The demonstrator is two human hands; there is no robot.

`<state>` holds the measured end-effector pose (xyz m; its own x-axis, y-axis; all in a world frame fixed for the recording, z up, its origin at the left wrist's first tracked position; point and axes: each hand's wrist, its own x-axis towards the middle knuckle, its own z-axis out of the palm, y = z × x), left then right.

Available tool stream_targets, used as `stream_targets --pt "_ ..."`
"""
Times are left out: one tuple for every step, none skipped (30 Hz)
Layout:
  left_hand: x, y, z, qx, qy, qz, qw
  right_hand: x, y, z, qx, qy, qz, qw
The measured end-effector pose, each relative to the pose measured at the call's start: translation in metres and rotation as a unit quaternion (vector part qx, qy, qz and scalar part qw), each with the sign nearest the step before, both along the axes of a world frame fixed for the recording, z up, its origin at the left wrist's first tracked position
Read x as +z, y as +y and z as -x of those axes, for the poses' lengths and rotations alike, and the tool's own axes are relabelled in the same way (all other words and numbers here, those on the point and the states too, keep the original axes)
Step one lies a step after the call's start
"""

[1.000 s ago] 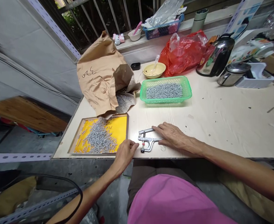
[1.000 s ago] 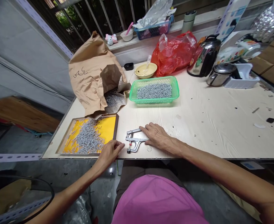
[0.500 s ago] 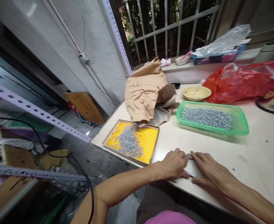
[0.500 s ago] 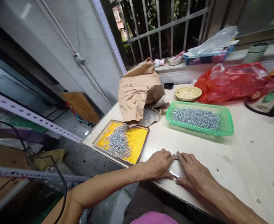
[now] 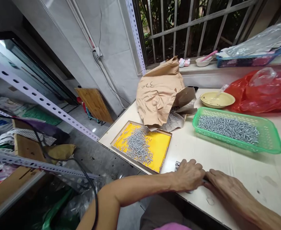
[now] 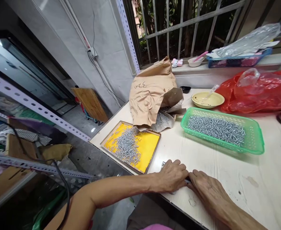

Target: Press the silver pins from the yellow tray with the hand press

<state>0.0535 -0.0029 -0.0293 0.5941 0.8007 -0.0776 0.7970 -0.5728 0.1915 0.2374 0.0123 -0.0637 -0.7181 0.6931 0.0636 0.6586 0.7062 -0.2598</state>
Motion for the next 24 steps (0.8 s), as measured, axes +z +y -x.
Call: stream_targets --pt "-0.001 0.001 0.000 0.006 -0.006 0.006 1.000 0.002 0.002 0.002 0.004 0.001 -0.001 1.000" --pt "-0.001 0.001 0.000 0.013 -0.011 0.009 1.000 0.003 0.005 0.003 0.006 0.003 -0.011 1.000" --pt "-0.002 0.000 0.001 0.024 -0.016 0.008 1.000 0.004 0.008 0.003 0.007 0.004 -0.023 1.000" --pt "-0.001 -0.002 0.001 0.041 -0.021 0.004 0.999 0.005 0.011 0.003 0.010 0.006 -0.034 0.999" --pt "-0.001 -0.004 0.003 0.059 -0.029 0.000 0.998 0.005 0.015 0.001 0.015 0.009 -0.040 0.999" --pt "0.001 -0.006 0.005 0.073 -0.041 -0.003 0.996 0.005 0.019 0.000 0.024 0.013 -0.039 0.999" --pt "0.004 -0.009 0.010 0.085 -0.057 -0.005 0.995 0.005 0.023 -0.002 0.039 0.018 -0.033 0.999" --pt "0.007 -0.010 0.017 0.098 -0.074 -0.009 0.992 0.006 0.027 -0.005 0.057 0.023 -0.025 0.998" --pt "0.012 -0.011 0.027 0.120 -0.089 -0.017 0.989 0.006 0.030 -0.007 0.072 0.028 -0.020 0.997" --pt "0.018 -0.010 0.040 0.156 -0.097 -0.029 0.983 0.008 0.032 -0.008 0.081 0.034 -0.020 0.996" --pt "0.025 -0.007 0.055 0.208 -0.096 -0.046 0.972 0.009 0.033 -0.009 0.084 0.040 -0.024 0.995" --pt "0.032 -0.004 0.073 0.275 -0.085 -0.066 0.955 0.011 0.033 -0.009 0.079 0.047 -0.030 0.995" --pt "0.038 0.001 0.091 0.340 -0.064 -0.082 0.935 0.014 0.033 -0.009 0.071 0.055 -0.035 0.995" --pt "0.044 0.007 0.110 0.378 -0.046 -0.092 0.920 0.017 0.032 -0.007 0.062 0.066 -0.039 0.995" --pt "0.048 0.012 0.129 0.404 -0.037 -0.101 0.908 0.019 0.031 -0.005 0.055 0.078 -0.042 0.995" --pt "0.050 0.018 0.146 0.420 -0.031 -0.107 0.901 0.021 0.028 -0.003 0.048 0.090 -0.043 0.994" --pt "0.051 0.023 0.161 0.427 -0.022 -0.106 0.898 0.023 0.026 -0.001 0.041 0.102 -0.045 0.993" --pt "0.051 0.027 0.173 0.428 -0.012 -0.104 0.898 0.023 0.023 0.001 0.034 0.113 -0.046 0.992" --pt "0.049 0.030 0.183 0.423 -0.003 -0.097 0.901 0.024 0.019 0.002 0.028 0.122 -0.048 0.991" --pt "0.047 0.033 0.191 0.415 0.007 -0.089 0.906 0.023 0.015 0.003 0.022 0.130 -0.048 0.990" --pt "0.045 0.036 0.196 0.404 0.014 -0.080 0.911 0.022 0.010 0.002 0.018 0.136 -0.048 0.989" --pt "0.042 0.038 0.200 0.393 0.019 -0.071 0.917 0.020 0.005 0.002 0.015 0.137 -0.045 0.989" --pt "0.039 0.040 0.203 0.383 0.022 -0.064 0.921 0.017 0.000 0.001 0.012 0.136 -0.038 0.990" --pt "0.036 0.041 0.206 0.372 0.025 -0.059 0.926 0.014 -0.006 -0.001 0.008 0.131 -0.027 0.991"
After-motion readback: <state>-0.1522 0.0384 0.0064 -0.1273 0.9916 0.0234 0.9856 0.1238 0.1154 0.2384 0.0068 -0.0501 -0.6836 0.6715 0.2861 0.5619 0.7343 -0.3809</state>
